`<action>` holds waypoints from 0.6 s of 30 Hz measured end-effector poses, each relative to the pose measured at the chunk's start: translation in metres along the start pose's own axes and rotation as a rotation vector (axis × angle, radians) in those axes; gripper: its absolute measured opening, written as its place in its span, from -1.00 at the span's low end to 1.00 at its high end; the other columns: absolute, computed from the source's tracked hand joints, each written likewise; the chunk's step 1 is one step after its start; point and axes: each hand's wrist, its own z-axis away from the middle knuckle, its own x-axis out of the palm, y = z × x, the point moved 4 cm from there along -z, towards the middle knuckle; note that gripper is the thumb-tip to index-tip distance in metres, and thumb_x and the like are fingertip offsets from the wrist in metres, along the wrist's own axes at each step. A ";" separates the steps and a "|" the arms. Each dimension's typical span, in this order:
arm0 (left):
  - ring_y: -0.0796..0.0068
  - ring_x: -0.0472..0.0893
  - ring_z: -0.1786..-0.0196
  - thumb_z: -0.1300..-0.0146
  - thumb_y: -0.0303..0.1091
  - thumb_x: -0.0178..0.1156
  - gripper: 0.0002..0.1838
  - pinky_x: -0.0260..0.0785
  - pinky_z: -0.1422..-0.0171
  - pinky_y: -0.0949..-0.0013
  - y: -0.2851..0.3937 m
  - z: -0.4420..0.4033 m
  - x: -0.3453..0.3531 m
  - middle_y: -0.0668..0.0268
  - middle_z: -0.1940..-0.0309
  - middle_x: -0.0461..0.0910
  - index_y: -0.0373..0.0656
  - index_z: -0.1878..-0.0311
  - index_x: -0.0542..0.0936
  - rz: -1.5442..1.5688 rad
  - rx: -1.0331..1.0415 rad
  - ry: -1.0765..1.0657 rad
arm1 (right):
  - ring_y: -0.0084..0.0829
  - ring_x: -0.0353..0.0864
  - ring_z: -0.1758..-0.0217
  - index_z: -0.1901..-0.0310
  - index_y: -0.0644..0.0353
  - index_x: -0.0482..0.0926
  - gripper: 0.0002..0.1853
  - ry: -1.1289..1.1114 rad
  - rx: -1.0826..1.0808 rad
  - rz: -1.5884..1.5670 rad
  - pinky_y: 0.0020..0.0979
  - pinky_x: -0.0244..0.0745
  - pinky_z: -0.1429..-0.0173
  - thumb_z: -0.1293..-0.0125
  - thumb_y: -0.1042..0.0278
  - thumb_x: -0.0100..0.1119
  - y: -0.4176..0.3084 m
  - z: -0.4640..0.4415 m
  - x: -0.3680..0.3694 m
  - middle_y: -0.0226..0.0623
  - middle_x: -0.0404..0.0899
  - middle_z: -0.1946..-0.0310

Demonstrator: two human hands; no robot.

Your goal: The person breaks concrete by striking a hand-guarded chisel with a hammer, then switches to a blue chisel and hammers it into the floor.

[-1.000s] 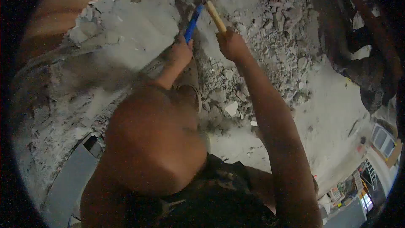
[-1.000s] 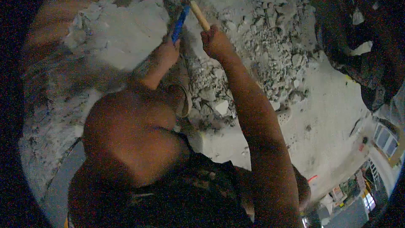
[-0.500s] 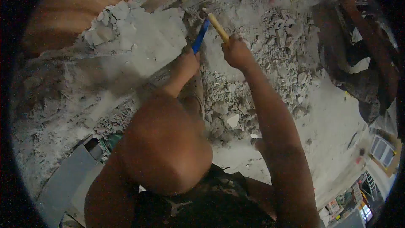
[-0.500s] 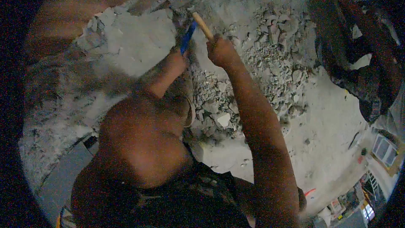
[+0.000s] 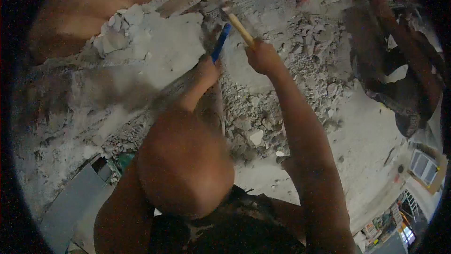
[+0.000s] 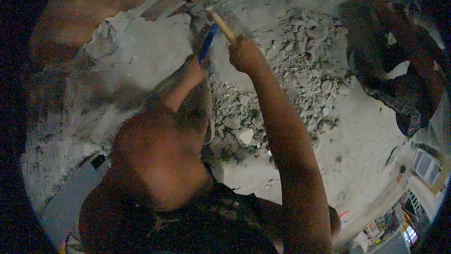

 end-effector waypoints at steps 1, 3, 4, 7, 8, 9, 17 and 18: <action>-0.16 0.64 0.19 -0.35 -0.10 0.08 -0.56 0.48 0.07 -0.09 -0.001 -0.002 -0.002 -0.11 0.35 0.62 -0.36 0.01 0.46 0.001 -0.050 -0.025 | 0.11 0.63 0.41 0.11 0.31 0.39 -0.67 -0.003 -0.028 0.010 -0.09 0.49 0.38 -0.36 0.17 0.11 -0.014 -0.001 -0.019 0.14 0.59 0.46; -0.17 0.64 0.20 -0.35 -0.10 0.08 -0.57 0.47 0.07 -0.11 -0.001 0.010 -0.002 -0.12 0.34 0.62 -0.36 0.00 0.46 0.001 -0.110 -0.075 | 0.14 0.62 0.39 0.12 0.31 0.40 -0.67 0.050 0.016 -0.113 -0.06 0.49 0.36 -0.36 0.17 0.11 -0.043 0.008 -0.054 0.16 0.58 0.46; -0.17 0.64 0.22 -0.36 -0.11 0.07 -0.56 0.48 0.08 -0.12 -0.004 0.008 -0.002 -0.12 0.32 0.62 -0.36 0.00 0.44 0.000 -0.087 -0.097 | 0.18 0.62 0.38 0.13 0.32 0.41 -0.67 0.119 0.038 -0.242 -0.04 0.50 0.33 -0.35 0.17 0.11 -0.055 0.008 -0.066 0.18 0.57 0.45; -0.18 0.64 0.24 -0.37 -0.10 0.06 -0.56 0.49 0.11 -0.12 -0.003 0.011 -0.008 -0.13 0.29 0.63 -0.38 0.00 0.42 -0.015 -0.076 -0.063 | 0.21 0.60 0.37 0.17 0.31 0.44 -0.69 0.265 0.077 -0.440 -0.02 0.50 0.31 -0.35 0.17 0.12 -0.074 0.016 -0.078 0.18 0.57 0.45; -0.19 0.65 0.25 -0.37 -0.10 0.06 -0.56 0.49 0.13 -0.12 -0.006 0.012 -0.004 -0.13 0.29 0.63 -0.39 0.02 0.42 -0.029 -0.080 -0.016 | 0.21 0.60 0.37 0.17 0.31 0.44 -0.69 0.262 0.074 -0.442 -0.02 0.50 0.31 -0.35 0.17 0.12 -0.063 0.017 -0.062 0.18 0.57 0.45; -0.19 0.65 0.25 -0.37 -0.10 0.06 -0.56 0.49 0.13 -0.12 -0.003 0.012 -0.007 -0.13 0.29 0.63 -0.39 0.02 0.42 -0.032 -0.080 -0.014 | 0.21 0.61 0.37 0.19 0.31 0.44 -0.68 0.223 0.075 -0.363 -0.02 0.50 0.31 -0.35 0.15 0.11 -0.042 0.017 -0.030 0.18 0.58 0.44; -0.25 0.62 0.25 -0.37 -0.10 0.05 -0.56 0.48 0.15 -0.12 -0.002 0.011 0.001 -0.18 0.31 0.60 -0.39 0.05 0.40 -0.015 0.015 -0.001 | 0.20 0.61 0.39 0.24 0.31 0.42 -0.62 0.123 0.005 -0.142 0.00 0.52 0.30 -0.36 0.06 0.07 -0.051 0.002 -0.067 0.13 0.59 0.46; -0.25 0.61 0.25 -0.37 -0.10 0.05 -0.57 0.48 0.15 -0.12 0.001 0.012 -0.003 -0.19 0.32 0.60 -0.39 0.06 0.40 -0.038 0.022 0.023 | 0.20 0.61 0.39 0.24 0.31 0.42 -0.62 0.115 0.006 -0.142 0.00 0.52 0.30 -0.36 0.06 0.07 -0.065 0.006 -0.075 0.13 0.59 0.46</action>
